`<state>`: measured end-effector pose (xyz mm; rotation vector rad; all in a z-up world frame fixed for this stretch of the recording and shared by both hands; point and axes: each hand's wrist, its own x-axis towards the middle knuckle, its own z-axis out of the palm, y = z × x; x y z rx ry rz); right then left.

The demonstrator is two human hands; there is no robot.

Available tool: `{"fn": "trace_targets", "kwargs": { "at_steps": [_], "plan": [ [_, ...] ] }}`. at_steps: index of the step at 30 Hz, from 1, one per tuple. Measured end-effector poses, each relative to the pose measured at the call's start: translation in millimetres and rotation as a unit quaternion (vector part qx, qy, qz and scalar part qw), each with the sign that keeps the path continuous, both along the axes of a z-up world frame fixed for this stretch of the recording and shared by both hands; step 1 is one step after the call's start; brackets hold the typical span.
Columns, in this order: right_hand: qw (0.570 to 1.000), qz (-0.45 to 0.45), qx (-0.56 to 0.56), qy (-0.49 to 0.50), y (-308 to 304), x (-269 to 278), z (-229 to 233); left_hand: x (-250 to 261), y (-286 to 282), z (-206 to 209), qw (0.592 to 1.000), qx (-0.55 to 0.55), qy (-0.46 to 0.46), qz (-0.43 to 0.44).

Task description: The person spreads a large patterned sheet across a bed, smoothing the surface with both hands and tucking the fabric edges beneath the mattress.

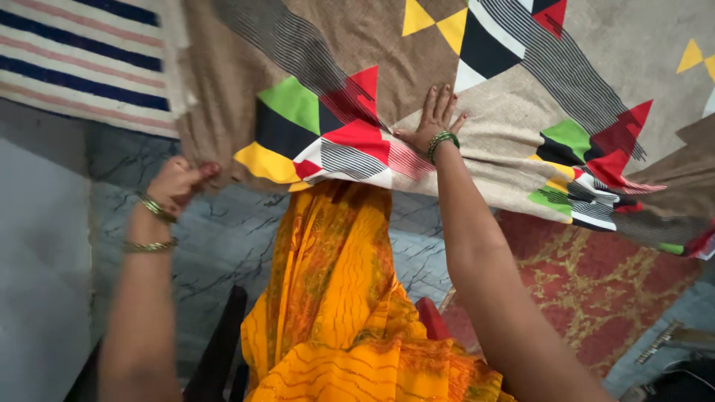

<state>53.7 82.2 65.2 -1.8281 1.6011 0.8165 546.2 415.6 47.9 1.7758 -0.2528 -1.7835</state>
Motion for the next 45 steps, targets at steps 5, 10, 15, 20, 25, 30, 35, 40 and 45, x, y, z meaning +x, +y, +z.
{"fn": "trace_targets", "kwargs": {
  "at_steps": [5, 10, 15, 20, 25, 30, 35, 40, 45],
  "plan": [
    [1.000, -0.004, -0.014, -0.015, 0, -2, -1, 3, 24, -16, 0.900, -0.092, 0.009, 0.425],
    [1.000, -0.003, -0.010, -0.018, -3, -9, -14, 117, 76, -11, 0.874, -0.164, -0.120, 0.441],
    [1.000, -0.006, -0.009, -0.009, -5, -11, -22, 176, 101, 27, 0.801, -0.285, -0.321, 0.418],
    [1.000, -0.002, -0.017, -0.019, -2, -14, -22, 163, 100, 22, 0.741, -0.178, -0.490, 0.424],
    [0.999, -0.005, -0.024, -0.020, -1, -14, -25, 145, 73, -6, 0.794, 0.087, -0.504, 0.329],
    [1.000, -0.008, -0.023, -0.016, -2, -17, -31, 155, 77, 3, 0.844, -0.169, -0.172, 0.479],
    [1.000, 0.004, -0.030, -0.008, -2, -21, -37, 165, 109, 0, 0.803, -0.156, -0.357, 0.450],
    [0.999, 0.007, -0.023, 0.027, -4, -18, -38, 154, 95, -32, 0.827, 0.079, -0.478, 0.285],
    [0.999, 0.001, -0.010, 0.051, -7, -14, -35, 111, 29, -20, 0.736, -0.078, -0.645, 0.189]
  ]
}}
